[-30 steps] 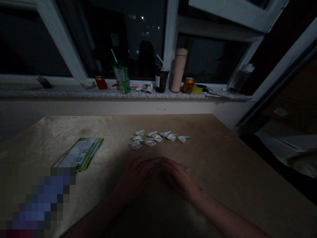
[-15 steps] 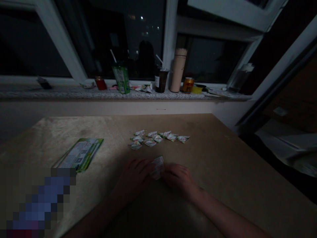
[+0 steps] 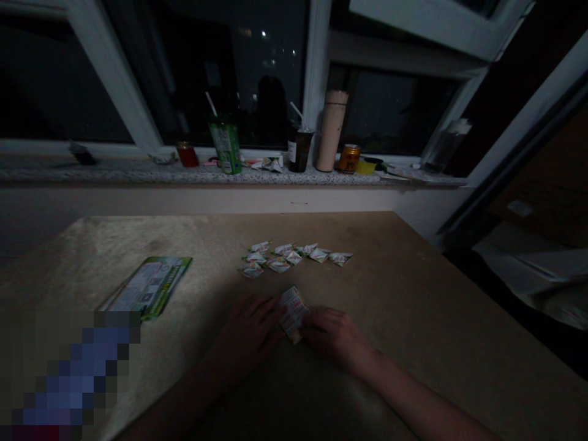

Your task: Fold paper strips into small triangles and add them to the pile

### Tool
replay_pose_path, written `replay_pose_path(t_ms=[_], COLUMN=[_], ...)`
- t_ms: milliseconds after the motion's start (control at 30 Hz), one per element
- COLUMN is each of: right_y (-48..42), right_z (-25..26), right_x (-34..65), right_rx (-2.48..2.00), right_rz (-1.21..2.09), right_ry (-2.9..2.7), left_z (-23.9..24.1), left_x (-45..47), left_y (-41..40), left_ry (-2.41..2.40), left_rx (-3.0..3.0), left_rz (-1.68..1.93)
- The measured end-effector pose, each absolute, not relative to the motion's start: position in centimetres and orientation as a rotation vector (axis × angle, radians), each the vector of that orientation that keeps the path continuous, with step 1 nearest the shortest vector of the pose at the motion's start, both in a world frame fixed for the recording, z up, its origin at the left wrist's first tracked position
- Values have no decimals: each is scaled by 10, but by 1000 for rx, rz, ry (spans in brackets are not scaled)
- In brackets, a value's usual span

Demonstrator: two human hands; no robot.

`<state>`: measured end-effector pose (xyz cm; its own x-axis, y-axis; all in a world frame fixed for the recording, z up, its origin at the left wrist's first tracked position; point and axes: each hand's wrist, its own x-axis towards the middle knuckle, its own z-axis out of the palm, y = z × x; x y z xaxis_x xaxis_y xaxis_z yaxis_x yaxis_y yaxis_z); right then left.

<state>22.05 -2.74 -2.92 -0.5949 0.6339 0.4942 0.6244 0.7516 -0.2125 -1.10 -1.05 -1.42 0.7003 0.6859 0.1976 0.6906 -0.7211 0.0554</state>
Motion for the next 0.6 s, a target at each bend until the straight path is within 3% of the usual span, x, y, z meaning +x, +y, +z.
replay_pose_path(t_ms=[300,600], right_y=[-27,-23], right_z=[-24,-25], right_x=[224,226], right_rx=[-918,-986], right_rz=[-28,516], right_ry=[-2513,-2322], left_z=[-16,-9], left_x=[-18,-20], left_y=[-22,-26], left_ry=[-1094,-1024], left_rx=[-2980,-3195], left_rz=[-287,-198])
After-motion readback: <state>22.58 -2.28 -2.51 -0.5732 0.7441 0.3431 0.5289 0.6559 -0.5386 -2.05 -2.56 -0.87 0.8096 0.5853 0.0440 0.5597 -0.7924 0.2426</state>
